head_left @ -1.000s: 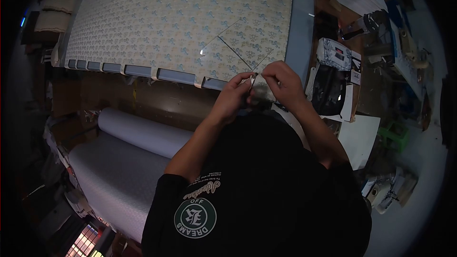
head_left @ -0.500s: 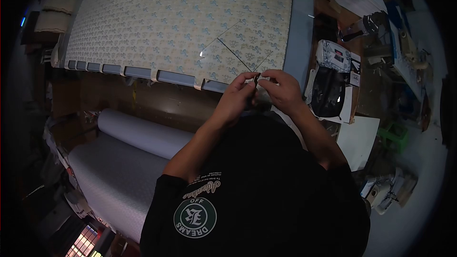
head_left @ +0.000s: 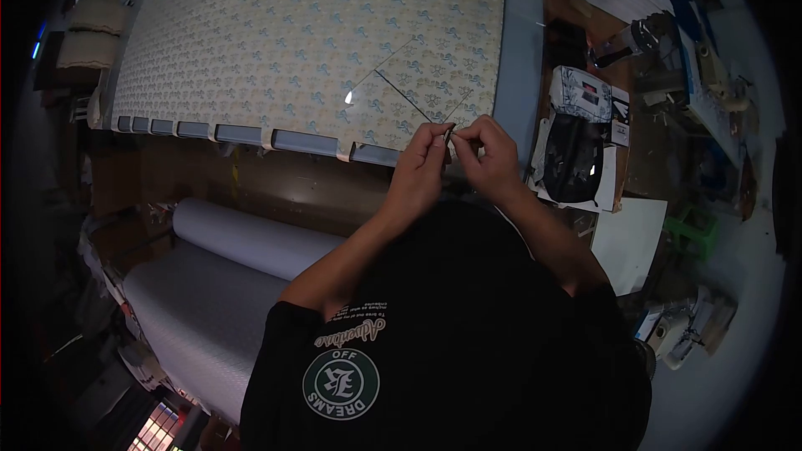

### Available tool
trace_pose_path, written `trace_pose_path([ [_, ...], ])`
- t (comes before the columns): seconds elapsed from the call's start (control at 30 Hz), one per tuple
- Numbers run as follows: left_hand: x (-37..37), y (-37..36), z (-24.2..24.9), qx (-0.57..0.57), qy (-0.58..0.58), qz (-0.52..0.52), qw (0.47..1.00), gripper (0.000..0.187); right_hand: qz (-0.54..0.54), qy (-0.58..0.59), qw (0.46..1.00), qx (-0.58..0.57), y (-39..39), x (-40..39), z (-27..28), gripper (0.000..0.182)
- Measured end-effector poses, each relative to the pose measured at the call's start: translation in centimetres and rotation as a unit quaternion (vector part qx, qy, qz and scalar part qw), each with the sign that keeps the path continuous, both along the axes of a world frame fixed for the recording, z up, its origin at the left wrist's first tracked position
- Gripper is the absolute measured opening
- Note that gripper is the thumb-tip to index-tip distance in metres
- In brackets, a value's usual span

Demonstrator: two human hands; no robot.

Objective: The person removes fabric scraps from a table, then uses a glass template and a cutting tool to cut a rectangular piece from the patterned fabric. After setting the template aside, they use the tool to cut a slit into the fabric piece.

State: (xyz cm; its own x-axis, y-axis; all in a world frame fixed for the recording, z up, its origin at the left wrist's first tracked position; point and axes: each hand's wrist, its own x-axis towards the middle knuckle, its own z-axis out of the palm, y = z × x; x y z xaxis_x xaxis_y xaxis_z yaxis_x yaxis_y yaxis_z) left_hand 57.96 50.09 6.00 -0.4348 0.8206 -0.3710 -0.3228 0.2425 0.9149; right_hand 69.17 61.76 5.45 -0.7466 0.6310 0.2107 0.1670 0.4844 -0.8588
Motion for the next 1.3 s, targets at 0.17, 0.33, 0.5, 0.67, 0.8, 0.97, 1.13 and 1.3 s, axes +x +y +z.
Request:
trace_pose_path([
  [0.17, 0.9, 0.3, 0.1, 0.023, 0.073, 0.009, 0.997, 0.028, -0.057, 0.077, 0.973, -0.211, -0.8, 0.1, -1.5, 0.010],
  [0.33, 1.5, 1.1, 0.3, 0.023, 0.106, -0.009, 0.994, 0.026, -0.095, 0.132, 0.942, -0.295, -1.5, 0.3, -2.8, 0.010],
  [0.5, 2.4, 2.0, -1.2, 0.036, 0.091, -0.063, 0.993, 0.027, -0.150, 0.107, 0.935, -0.302, -1.2, 2.4, -2.3, 0.010],
  [0.67, 4.2, 3.6, -1.4, -0.004, -0.030, -0.131, 0.991, 0.027, -0.142, 0.078, 0.961, -0.224, 0.5, 7.3, -1.6, 0.008],
  [0.8, 4.4, 4.6, -1.1, 0.027, -0.009, -0.151, 0.988, 0.028, -0.272, 0.038, 0.954, -0.118, 3.0, 13.1, -0.1, 0.010],
  [0.97, 4.3, 4.6, -1.3, -0.042, -0.011, -0.107, 0.993, 0.031, -0.387, -0.085, 0.912, -0.104, 6.2, 19.9, -2.0, 0.012],
  [1.13, 5.9, 4.2, -1.9, -0.008, -0.013, -0.089, 0.996, 0.031, -0.397, -0.102, 0.911, -0.041, 6.1, 21.2, -3.0, 0.010],
  [1.3, 7.2, 3.7, -0.8, -0.027, -0.021, -0.039, 0.999, 0.032, -0.256, 0.031, 0.949, -0.182, 4.3, 19.0, -3.9, 0.012],
])
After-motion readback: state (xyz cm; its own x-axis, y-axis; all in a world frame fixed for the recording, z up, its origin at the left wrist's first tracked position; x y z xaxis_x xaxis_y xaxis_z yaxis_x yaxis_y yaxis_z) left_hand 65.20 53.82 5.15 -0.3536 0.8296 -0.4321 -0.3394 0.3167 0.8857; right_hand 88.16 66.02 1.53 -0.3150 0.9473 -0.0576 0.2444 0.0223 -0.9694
